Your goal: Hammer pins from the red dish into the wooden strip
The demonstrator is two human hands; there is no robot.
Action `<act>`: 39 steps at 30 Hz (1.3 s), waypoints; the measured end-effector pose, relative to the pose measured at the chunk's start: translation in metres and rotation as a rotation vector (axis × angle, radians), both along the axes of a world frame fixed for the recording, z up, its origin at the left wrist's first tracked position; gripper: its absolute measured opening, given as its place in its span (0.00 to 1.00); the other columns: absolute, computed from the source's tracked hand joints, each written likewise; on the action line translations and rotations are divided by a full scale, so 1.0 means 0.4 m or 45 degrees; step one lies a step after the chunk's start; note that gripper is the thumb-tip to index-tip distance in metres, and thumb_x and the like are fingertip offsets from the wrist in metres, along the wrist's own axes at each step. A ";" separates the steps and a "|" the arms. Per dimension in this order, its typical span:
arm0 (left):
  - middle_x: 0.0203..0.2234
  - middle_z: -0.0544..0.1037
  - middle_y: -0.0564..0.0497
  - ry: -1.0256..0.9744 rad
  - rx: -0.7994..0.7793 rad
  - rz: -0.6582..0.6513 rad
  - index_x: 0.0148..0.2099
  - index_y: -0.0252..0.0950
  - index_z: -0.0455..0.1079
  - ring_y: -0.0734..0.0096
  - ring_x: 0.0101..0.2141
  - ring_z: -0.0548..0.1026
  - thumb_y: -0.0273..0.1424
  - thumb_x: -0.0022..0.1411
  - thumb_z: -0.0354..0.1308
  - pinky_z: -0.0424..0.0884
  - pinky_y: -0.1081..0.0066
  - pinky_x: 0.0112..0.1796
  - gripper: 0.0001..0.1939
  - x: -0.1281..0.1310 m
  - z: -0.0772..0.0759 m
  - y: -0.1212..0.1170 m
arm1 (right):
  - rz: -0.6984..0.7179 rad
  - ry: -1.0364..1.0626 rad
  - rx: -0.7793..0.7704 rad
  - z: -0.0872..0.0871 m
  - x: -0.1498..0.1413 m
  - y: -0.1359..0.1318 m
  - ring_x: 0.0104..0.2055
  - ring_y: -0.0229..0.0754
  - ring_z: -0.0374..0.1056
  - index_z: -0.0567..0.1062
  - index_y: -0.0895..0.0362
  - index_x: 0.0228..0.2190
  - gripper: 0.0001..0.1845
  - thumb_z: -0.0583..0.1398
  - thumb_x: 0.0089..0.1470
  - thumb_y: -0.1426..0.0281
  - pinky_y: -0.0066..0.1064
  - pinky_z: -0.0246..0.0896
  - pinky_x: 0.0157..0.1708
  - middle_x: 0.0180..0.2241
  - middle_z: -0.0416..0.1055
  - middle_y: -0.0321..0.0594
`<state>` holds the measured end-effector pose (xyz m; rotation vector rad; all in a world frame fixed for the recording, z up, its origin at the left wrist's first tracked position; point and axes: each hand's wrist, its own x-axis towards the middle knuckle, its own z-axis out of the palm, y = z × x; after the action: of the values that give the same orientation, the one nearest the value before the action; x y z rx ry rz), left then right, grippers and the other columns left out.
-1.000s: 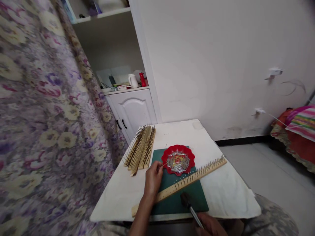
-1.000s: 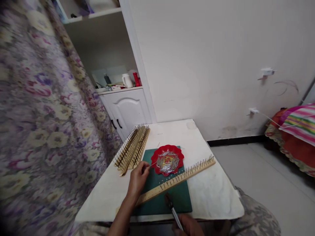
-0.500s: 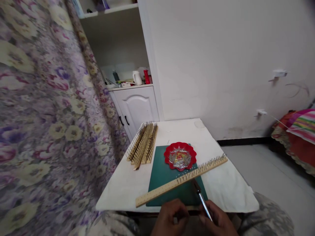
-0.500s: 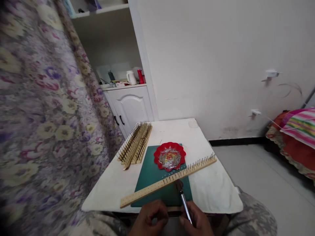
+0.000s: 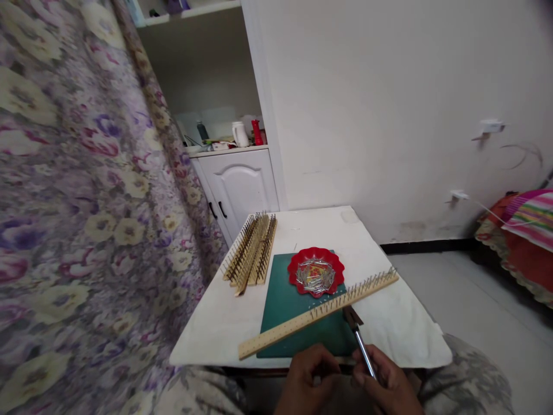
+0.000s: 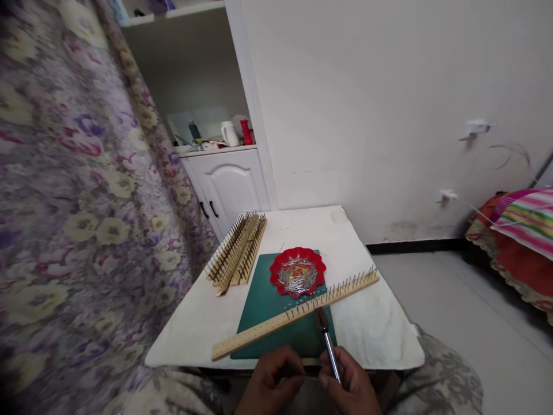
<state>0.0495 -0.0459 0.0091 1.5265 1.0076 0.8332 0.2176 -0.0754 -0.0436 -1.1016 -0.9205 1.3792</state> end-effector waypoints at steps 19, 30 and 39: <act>0.23 0.68 0.54 0.046 0.253 0.545 0.26 0.34 0.69 0.73 0.25 0.65 0.34 0.53 0.58 0.62 0.75 0.29 0.08 -0.037 -0.040 0.091 | -0.013 -0.040 -0.084 -0.015 -0.003 0.014 0.07 0.24 0.45 0.65 0.54 0.31 0.24 0.63 0.41 0.49 0.20 0.33 0.08 0.19 0.72 0.30; 0.24 0.71 0.53 0.345 0.440 0.579 0.27 0.35 0.70 0.70 0.27 0.69 0.33 0.57 0.53 0.62 0.75 0.29 0.10 -0.042 -0.063 0.188 | 0.024 -0.074 -0.097 -0.013 -0.011 0.010 0.10 0.28 0.49 0.66 0.54 0.31 0.23 0.63 0.42 0.51 0.23 0.32 0.08 0.17 0.69 0.29; 0.24 0.71 0.53 0.367 0.467 0.575 0.27 0.35 0.70 0.71 0.28 0.70 0.32 0.57 0.52 0.63 0.75 0.30 0.10 -0.048 -0.067 0.187 | 0.083 -0.065 -0.119 -0.012 -0.004 0.009 0.09 0.27 0.49 0.65 0.54 0.32 0.22 0.62 0.43 0.52 0.24 0.32 0.09 0.19 0.70 0.30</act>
<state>0.0302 0.0288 -0.0177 1.7923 1.5103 1.1836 0.2159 -0.0717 -0.0486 -1.1915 -0.9437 1.4659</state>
